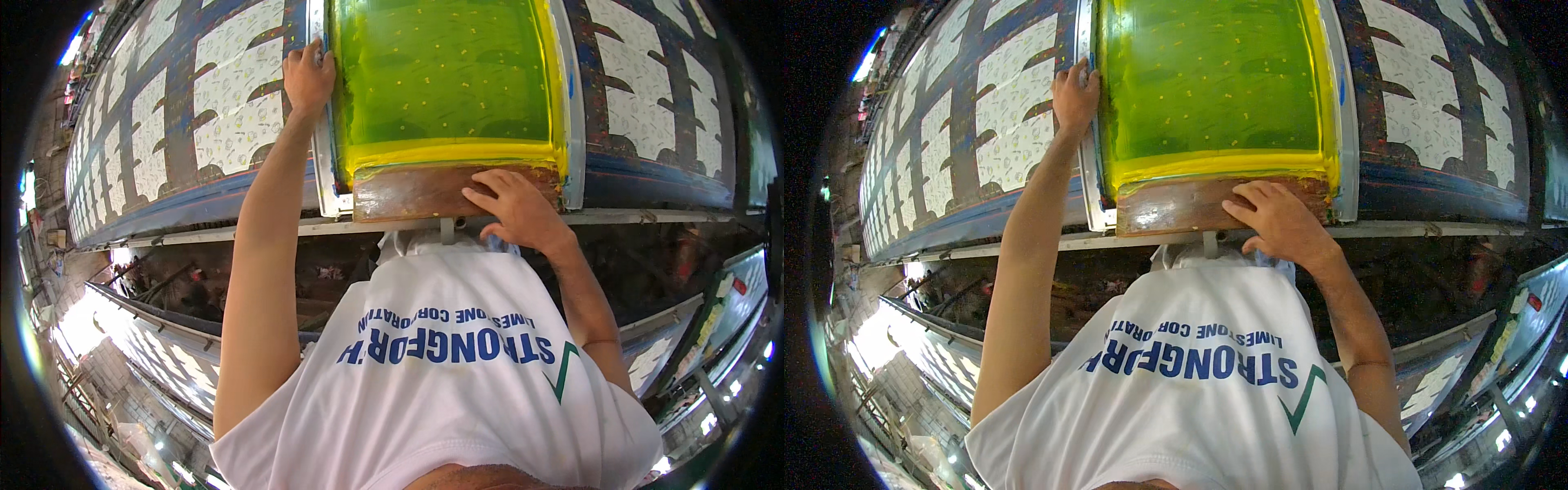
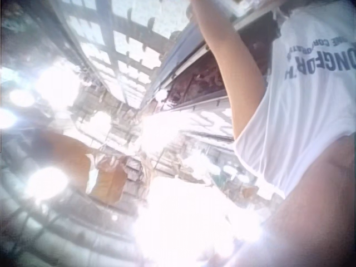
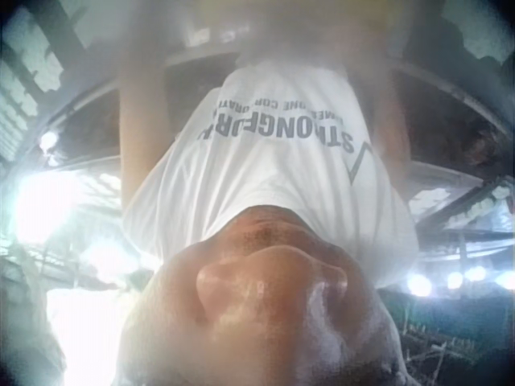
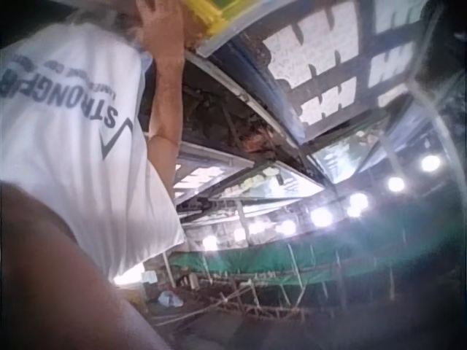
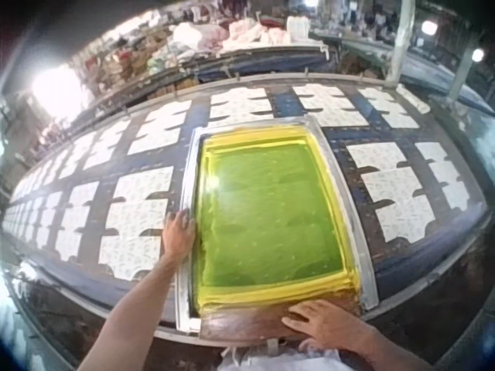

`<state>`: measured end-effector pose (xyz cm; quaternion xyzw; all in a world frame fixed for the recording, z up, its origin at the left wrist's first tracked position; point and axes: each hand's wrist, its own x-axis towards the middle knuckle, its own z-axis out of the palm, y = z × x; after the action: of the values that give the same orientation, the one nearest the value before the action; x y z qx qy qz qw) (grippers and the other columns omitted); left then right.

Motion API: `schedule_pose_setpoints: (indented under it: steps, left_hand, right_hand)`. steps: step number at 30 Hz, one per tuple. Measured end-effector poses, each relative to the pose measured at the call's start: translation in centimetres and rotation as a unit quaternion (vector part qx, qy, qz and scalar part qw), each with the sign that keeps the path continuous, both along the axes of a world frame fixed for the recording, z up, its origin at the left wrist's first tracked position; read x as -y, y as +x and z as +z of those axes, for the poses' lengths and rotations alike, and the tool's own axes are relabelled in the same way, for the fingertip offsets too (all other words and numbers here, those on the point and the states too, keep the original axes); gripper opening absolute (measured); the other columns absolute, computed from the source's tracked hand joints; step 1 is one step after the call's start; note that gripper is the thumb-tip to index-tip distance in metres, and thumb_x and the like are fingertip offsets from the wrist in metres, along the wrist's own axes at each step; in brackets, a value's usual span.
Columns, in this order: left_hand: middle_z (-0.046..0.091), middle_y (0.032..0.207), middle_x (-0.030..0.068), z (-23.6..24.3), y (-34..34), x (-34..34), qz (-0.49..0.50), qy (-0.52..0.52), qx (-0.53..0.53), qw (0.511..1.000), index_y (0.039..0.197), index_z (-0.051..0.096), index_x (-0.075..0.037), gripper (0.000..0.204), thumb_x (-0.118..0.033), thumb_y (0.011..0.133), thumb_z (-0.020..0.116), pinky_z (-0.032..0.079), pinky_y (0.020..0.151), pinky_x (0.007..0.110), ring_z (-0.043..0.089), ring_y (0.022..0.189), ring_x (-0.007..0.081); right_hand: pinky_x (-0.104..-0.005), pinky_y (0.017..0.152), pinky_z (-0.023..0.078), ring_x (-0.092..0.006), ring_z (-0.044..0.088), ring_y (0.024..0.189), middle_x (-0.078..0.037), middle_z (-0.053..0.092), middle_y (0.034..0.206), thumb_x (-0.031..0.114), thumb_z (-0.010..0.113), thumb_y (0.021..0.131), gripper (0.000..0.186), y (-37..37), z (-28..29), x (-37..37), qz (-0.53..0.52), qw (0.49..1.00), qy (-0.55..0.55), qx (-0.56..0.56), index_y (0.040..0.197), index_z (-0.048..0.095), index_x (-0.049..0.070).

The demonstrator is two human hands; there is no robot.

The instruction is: The person uses a squeegee to pull green ink across a screen printing frame, repeatedly coating the mesh to transfer ink onto the substrate below. The person maintains steady pressure and consistent strokes throughout the process.

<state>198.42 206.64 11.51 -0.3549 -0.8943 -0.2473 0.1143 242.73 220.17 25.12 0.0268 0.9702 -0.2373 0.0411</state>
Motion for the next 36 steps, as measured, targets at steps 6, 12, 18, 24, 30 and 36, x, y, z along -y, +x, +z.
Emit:
schedule_pose_setpoints:
  steps: [6,12,18,24,30,36]
  left_hand:
    - [0.069,0.116,0.0192,-1.0,-0.5,-0.3,-0.023,0.054,-0.004,0.998,0.129,0.074,-0.016,0.037,-0.033,0.097,0.068,0.051,0.100,0.051,0.061,0.114,0.0398]
    - [0.070,0.113,0.0176,-2.5,-2.0,-1.2,-0.037,0.087,-0.057,0.994,0.124,0.076,-0.018,0.029,-0.029,0.098,0.066,0.051,0.095,0.053,0.060,0.110,0.0410]
    - [0.066,0.124,0.0180,-2.1,-1.3,-1.0,-0.021,0.076,-0.029,0.997,0.126,0.075,-0.021,0.030,-0.022,0.098,0.063,0.047,0.100,0.054,0.056,0.118,0.0411]
    - [0.064,0.127,0.0175,-1.1,-0.8,-0.9,-0.016,0.086,0.008,0.996,0.129,0.073,-0.019,0.038,-0.013,0.094,0.060,0.046,0.102,0.054,0.055,0.121,0.0419]
    - [0.063,0.129,0.0181,-0.5,-0.8,-0.7,-0.024,0.058,0.013,0.998,0.129,0.069,-0.013,0.037,-0.011,0.093,0.060,0.046,0.100,0.055,0.055,0.119,0.0421]
    - [0.067,0.117,0.0183,0.3,-0.4,-1.0,-0.015,0.092,-0.013,0.996,0.120,0.065,-0.006,0.022,-0.019,0.104,0.059,0.045,0.098,0.053,0.059,0.109,0.0411]
  right_hand:
    - [-0.0472,0.101,0.055,-0.0357,0.068,0.114,-0.017,0.069,0.125,0.001,0.065,0.085,0.050,-2.7,1.2,1.6,-0.002,0.999,0.048,-0.002,0.135,0.066,0.002]
    - [-0.0459,0.097,0.057,-0.0349,0.069,0.115,-0.015,0.072,0.121,-0.002,0.067,0.079,0.046,-6.2,-0.3,2.1,-0.138,0.986,0.092,0.031,0.125,0.071,0.004]
    - [-0.0446,0.094,0.058,-0.0335,0.070,0.114,-0.011,0.074,0.119,-0.004,0.072,0.072,0.051,-6.1,-1.2,2.9,-0.172,0.977,0.111,0.064,0.121,0.075,0.009]
    - [-0.0447,0.094,0.059,-0.0325,0.071,0.112,-0.010,0.075,0.118,-0.003,0.079,0.069,0.054,-7.1,-2.6,3.2,-0.192,0.968,0.163,0.003,0.122,0.076,0.010]
    - [-0.0468,0.090,0.060,-0.0352,0.072,0.107,-0.012,0.075,0.113,0.005,0.081,0.077,0.046,-15.3,-2.8,-3.3,-0.231,0.954,0.182,0.056,0.122,0.076,0.011]
    - [-0.0515,0.082,0.062,-0.0398,0.075,0.095,-0.018,0.077,0.102,0.012,0.079,0.082,0.029,-26.4,-3.4,-13.2,-0.230,0.949,0.212,0.042,0.110,0.079,0.009]
